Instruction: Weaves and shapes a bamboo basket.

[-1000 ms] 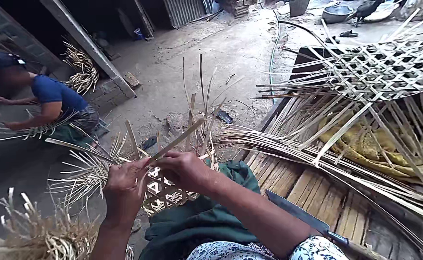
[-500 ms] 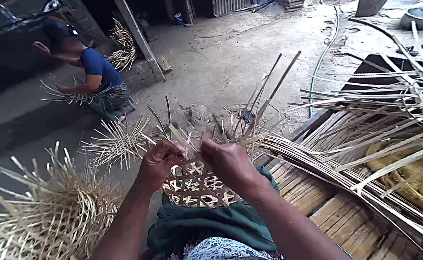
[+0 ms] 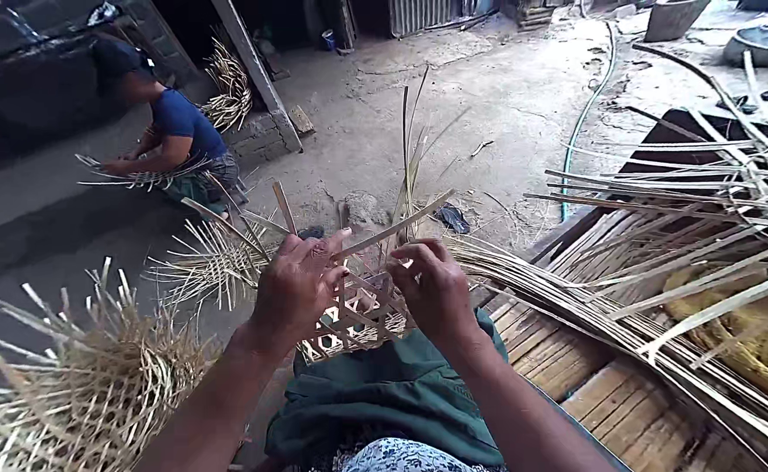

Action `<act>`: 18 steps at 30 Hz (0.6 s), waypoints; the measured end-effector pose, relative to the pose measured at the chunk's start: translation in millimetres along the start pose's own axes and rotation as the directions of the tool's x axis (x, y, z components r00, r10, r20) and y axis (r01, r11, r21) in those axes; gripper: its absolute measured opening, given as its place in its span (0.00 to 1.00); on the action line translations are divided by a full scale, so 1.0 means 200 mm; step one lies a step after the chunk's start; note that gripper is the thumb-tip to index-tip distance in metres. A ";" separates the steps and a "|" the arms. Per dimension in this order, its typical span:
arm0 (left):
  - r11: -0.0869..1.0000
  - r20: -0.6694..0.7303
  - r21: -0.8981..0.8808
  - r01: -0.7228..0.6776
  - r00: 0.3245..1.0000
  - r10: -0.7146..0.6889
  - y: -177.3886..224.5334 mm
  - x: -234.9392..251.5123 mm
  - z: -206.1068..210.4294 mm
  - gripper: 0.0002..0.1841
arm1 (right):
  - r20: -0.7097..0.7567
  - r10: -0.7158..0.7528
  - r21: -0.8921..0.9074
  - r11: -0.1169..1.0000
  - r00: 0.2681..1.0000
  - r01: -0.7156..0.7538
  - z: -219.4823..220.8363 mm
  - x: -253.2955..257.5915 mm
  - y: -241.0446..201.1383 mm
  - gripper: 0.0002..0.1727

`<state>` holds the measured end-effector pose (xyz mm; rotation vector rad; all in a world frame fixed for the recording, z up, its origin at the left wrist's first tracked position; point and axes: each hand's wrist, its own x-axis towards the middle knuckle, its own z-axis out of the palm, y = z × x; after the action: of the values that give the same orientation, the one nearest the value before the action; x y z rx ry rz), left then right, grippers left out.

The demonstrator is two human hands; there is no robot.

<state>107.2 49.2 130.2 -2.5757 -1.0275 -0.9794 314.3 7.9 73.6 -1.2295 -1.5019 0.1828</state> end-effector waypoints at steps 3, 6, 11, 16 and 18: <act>0.972 -0.100 -0.217 0.092 0.988 -0.116 0.06 -0.01 -0.01 0.20 | -0.042 0.048 0.064 0.997 0.998 -0.045 -0.04 0.03 -0.02 0.14; 0.927 -0.095 -0.346 0.148 0.977 -0.191 0.06 -0.07 0.08 0.16 | 0.037 0.052 0.136 0.989 0.998 -0.056 -0.07 0.05 -0.01 0.14; 0.855 -0.046 -0.492 0.163 0.976 -0.213 0.01 -0.10 0.11 0.10 | 0.259 0.047 0.152 0.984 0.965 -0.089 -0.11 0.06 0.00 0.14; 0.774 0.008 -0.613 0.157 0.981 -0.193 -0.04 -0.12 0.12 0.16 | 0.487 0.119 0.504 0.770 0.865 -0.390 -0.16 0.09 0.00 0.04; 0.864 0.008 -0.491 0.114 0.992 -0.127 -0.04 -0.12 0.11 0.24 | 0.451 0.082 0.577 0.732 0.888 -0.361 -0.14 0.07 0.03 0.04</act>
<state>100.2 52.0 97.9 -2.9070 -1.0539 -1.4697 342.0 6.9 88.9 -0.8104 -1.4244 1.0985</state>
